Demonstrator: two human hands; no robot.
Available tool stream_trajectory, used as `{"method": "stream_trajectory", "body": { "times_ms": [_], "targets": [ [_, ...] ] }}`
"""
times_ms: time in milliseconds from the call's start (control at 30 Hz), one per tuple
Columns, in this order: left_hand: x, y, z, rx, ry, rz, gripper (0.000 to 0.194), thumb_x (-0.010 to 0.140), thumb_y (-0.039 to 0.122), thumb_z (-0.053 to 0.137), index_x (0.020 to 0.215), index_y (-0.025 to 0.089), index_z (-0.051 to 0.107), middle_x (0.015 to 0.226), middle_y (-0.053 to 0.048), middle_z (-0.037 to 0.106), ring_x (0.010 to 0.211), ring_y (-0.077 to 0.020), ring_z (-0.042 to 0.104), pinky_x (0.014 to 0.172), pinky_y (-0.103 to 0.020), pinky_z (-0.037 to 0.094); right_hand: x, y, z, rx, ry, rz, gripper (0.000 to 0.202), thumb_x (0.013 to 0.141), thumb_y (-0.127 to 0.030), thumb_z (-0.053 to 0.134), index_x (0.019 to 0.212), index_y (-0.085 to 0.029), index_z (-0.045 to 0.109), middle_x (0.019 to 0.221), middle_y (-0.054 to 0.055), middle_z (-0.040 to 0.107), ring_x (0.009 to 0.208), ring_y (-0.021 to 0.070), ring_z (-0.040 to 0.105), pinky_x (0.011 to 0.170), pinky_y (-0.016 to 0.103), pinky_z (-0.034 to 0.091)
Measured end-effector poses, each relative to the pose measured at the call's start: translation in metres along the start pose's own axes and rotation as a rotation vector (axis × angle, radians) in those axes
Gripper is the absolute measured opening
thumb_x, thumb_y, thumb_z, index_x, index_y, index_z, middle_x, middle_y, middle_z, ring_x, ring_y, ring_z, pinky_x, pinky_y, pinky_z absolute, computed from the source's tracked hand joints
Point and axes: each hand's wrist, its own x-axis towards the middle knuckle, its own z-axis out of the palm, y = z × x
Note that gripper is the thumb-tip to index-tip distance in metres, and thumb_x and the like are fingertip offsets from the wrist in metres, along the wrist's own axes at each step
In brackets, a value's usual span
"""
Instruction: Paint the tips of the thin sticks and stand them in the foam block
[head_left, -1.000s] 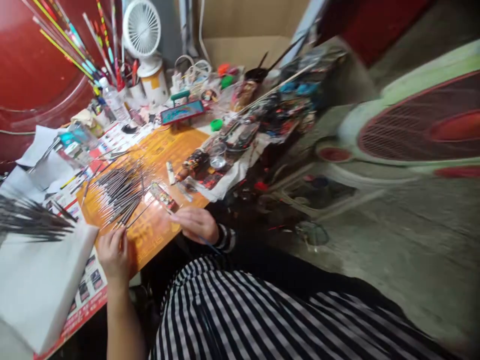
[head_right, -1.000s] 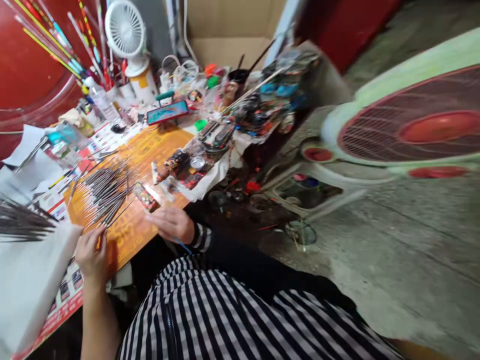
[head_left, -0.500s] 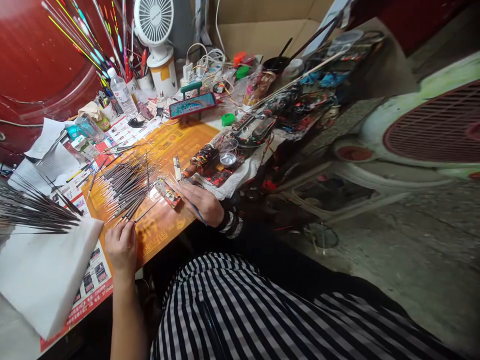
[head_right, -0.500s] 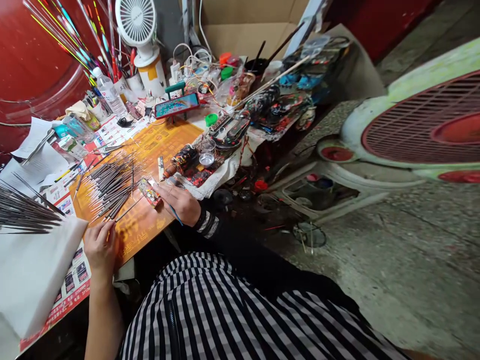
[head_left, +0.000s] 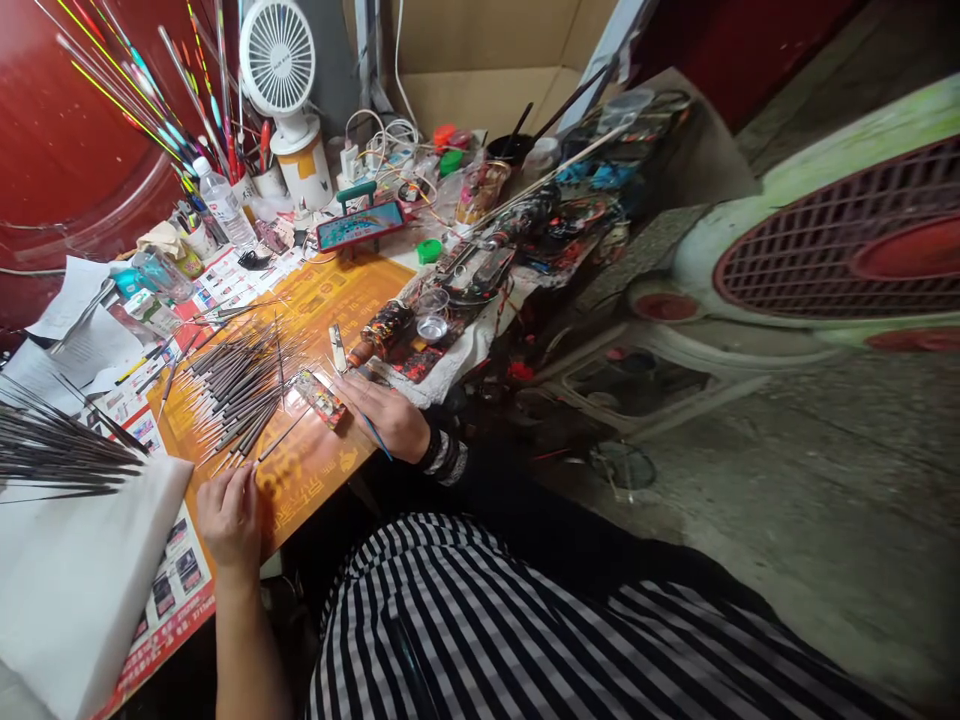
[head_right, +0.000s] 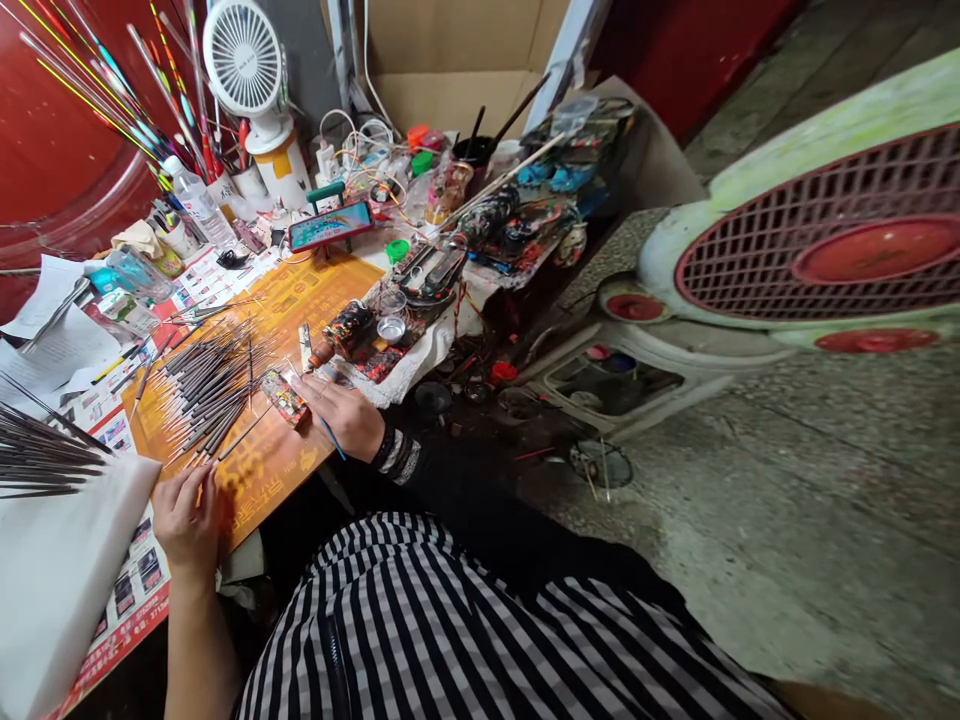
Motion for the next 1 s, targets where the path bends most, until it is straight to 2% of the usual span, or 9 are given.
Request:
{"method": "stream_trajectory", "body": {
  "times_ms": [200,333,433,1000],
  "targets": [
    [-0.001,0.0,0.003,-0.044,-0.022,-0.054,0.02,0.09,0.014,0.064,0.109,0.019,0.069,0.098,-0.007,0.071,0.089,-0.0188,0.061,0.084,-0.033,0.049,-0.005,0.001,-0.005,0.042,0.027,0.006,0.054,0.1,-0.01,0.042,0.154,-0.017,0.037,0.14,0.013,0.06,0.13,0.0233,0.059,0.108,0.042,0.056],
    [-0.002,0.0,0.006,-0.056,-0.045,-0.082,0.019,0.092,0.015,0.063,0.109,0.02,0.069,0.098,-0.007,0.07,0.088,-0.0186,0.06,0.084,-0.033,0.048,-0.016,0.006,-0.015,0.052,0.158,-0.094,0.054,0.097,-0.009,0.047,0.15,-0.018,0.042,0.121,0.012,0.071,0.112,0.0213,0.069,0.093,0.037,0.062],
    [-0.003,0.0,0.007,-0.063,-0.044,-0.09,0.019,0.092,0.015,0.063,0.109,0.02,0.069,0.097,-0.007,0.07,0.087,-0.0183,0.06,0.083,-0.033,0.048,-0.023,0.012,-0.018,0.024,0.204,-0.142,0.055,0.095,-0.008,0.048,0.149,-0.015,0.043,0.116,0.013,0.072,0.105,0.021,0.071,0.087,0.036,0.064],
    [-0.002,0.001,0.005,-0.107,-0.037,-0.102,0.02,0.09,0.014,0.065,0.108,0.021,0.069,0.096,-0.007,0.07,0.087,-0.0179,0.061,0.083,-0.033,0.049,-0.03,0.016,-0.012,-0.012,0.125,-0.111,0.052,0.099,-0.015,0.047,0.15,-0.014,0.042,0.118,0.014,0.071,0.106,0.0231,0.07,0.089,0.04,0.062]
  ]
}}
